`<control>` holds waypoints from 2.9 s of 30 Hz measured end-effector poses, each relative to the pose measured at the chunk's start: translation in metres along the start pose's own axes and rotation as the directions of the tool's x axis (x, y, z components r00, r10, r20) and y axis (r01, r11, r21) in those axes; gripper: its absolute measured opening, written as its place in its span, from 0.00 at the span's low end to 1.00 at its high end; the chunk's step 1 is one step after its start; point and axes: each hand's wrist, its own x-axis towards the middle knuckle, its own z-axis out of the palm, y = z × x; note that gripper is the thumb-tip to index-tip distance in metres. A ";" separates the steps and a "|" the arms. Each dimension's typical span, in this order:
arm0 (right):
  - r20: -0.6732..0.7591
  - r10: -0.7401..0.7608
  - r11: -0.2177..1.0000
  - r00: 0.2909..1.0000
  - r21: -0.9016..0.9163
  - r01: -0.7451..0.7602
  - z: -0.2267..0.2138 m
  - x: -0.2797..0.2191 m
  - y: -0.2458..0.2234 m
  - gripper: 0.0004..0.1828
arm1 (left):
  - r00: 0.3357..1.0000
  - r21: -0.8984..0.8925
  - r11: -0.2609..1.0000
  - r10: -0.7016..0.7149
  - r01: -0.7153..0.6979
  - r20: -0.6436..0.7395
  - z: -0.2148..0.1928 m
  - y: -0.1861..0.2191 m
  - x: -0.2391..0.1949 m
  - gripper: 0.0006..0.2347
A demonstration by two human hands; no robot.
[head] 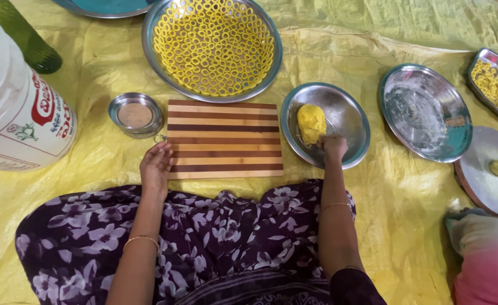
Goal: The person sits on a yellow tarp and repeatedly takes small pieces of yellow dough, rolls them into thin ropes on a wooden board, and joins the ends to form rings. The finished rings are placed into a large metal tray. A second person is visible kneading dough in a separate bowl to the right.
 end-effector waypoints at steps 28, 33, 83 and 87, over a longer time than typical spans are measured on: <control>0.007 -0.711 0.636 0.703 -0.419 0.648 0.030 -0.080 -0.074 0.13 | 0.993 0.128 0.985 0.113 -0.114 0.017 0.015 -0.003 0.000 0.10; 0.260 -0.876 0.339 0.407 -0.268 0.902 0.062 -0.142 -0.080 0.14 | 0.983 0.319 0.930 0.163 -0.183 0.089 0.029 -0.014 0.005 0.10; 0.723 -0.412 0.324 0.554 -0.453 0.831 0.195 -0.243 -0.095 0.43 | 0.949 0.928 -0.223 0.035 -0.298 0.313 0.061 0.003 -0.017 0.41; 0.419 -0.580 0.263 0.699 -0.716 0.647 0.179 -0.159 -0.104 0.41 | 0.950 0.930 -0.219 0.035 -0.296 0.311 0.058 0.000 -0.019 0.43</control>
